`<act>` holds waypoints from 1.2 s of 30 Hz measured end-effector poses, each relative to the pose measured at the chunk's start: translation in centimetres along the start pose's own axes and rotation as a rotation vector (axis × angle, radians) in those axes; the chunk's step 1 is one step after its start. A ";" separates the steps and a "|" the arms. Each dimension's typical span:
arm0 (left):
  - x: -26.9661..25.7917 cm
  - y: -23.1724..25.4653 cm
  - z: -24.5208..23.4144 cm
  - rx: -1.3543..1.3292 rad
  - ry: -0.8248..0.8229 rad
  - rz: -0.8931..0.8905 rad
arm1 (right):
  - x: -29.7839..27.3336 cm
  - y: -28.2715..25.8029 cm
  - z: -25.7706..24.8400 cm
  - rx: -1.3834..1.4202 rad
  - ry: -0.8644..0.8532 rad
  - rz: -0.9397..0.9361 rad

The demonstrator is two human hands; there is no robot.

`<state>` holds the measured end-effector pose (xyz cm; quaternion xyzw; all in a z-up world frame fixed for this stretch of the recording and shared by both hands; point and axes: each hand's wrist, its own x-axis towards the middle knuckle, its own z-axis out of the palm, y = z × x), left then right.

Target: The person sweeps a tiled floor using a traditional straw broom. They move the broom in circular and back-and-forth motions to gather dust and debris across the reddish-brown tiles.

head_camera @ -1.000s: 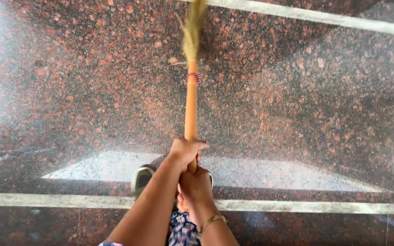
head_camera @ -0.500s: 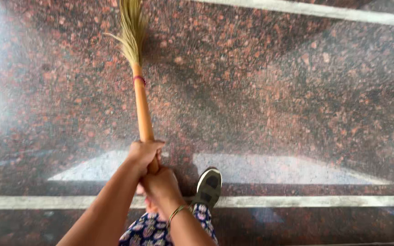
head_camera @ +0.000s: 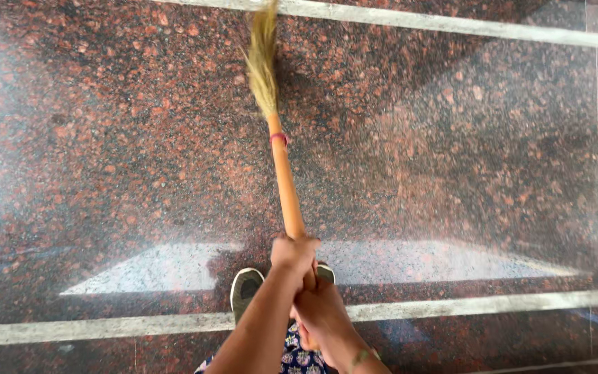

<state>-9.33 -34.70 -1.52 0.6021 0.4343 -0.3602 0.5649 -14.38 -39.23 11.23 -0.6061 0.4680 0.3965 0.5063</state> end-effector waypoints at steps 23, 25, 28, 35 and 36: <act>5.2 4.0 -6.6 0.086 0.007 0.022 | 2.4 -3.1 4.8 0.210 -0.187 0.066; 3.7 3.3 -4.6 0.071 -0.091 0.060 | 1.7 -3.0 4.3 0.307 -0.142 0.056; 1.9 3.9 -1.7 0.136 -0.121 0.103 | 0.9 -2.4 2.8 0.399 -0.062 0.077; -0.7 5.1 -3.3 0.110 -0.044 0.097 | -0.6 -3.1 2.9 0.264 -0.071 0.047; -0.4 5.2 -4.3 0.148 0.008 0.032 | -0.4 -3.6 2.9 0.200 -0.122 -0.008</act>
